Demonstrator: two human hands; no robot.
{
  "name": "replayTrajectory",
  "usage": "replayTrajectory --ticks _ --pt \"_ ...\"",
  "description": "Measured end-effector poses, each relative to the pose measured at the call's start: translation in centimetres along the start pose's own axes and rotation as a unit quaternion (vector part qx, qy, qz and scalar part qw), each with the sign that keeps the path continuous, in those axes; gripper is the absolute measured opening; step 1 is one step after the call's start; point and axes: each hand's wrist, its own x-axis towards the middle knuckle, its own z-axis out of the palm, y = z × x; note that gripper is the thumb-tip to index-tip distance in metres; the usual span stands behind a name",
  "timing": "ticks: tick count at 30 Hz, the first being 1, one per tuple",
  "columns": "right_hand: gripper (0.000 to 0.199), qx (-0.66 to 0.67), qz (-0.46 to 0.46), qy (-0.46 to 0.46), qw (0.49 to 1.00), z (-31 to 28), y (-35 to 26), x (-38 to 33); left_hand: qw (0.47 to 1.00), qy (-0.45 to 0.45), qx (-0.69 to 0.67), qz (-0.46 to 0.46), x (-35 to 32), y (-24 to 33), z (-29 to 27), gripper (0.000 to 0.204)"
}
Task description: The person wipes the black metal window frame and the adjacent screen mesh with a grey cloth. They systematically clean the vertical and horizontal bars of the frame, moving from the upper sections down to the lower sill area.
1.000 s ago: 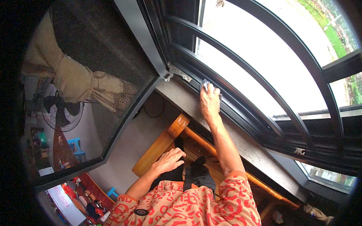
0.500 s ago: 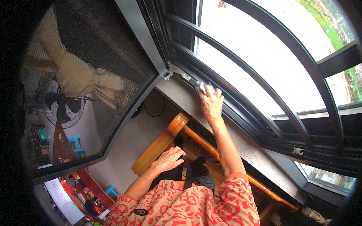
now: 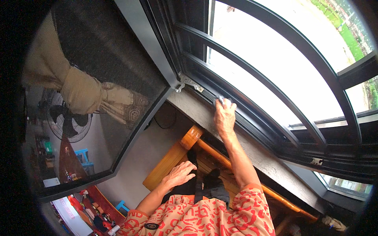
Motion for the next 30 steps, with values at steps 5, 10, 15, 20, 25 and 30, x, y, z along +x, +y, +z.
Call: replayTrajectory --ticks 5,10,15,20,25,30 --pt "0.036 -0.025 -0.011 0.035 0.999 2.9 -2.6 2.4 1.000 0.005 -0.021 -0.014 0.2 -0.8 -1.1 0.032" --pt "0.041 0.124 0.009 0.007 0.992 3.1 -4.0 4.7 0.990 0.141 -0.023 -0.004 3.5 -1.5 -2.7 0.052" --pt "0.029 -0.061 -0.159 0.098 0.981 4.7 -7.9 9.7 0.985 0.156 0.072 -0.007 8.6 -2.3 -3.6 0.080" --pt "0.014 -0.067 -0.099 -0.012 0.993 7.0 -9.5 10.6 0.992 0.065 0.086 -0.066 11.1 -3.7 -1.3 0.086" --pt "0.008 -0.080 -0.085 -0.019 0.993 5.7 -7.4 9.8 0.985 -0.016 0.143 -0.091 11.6 -3.1 -2.0 0.083" --pt "0.010 -0.069 -0.088 -0.010 0.994 4.2 -5.1 7.5 0.982 -0.026 0.161 -0.101 11.9 -2.7 -2.0 0.083"
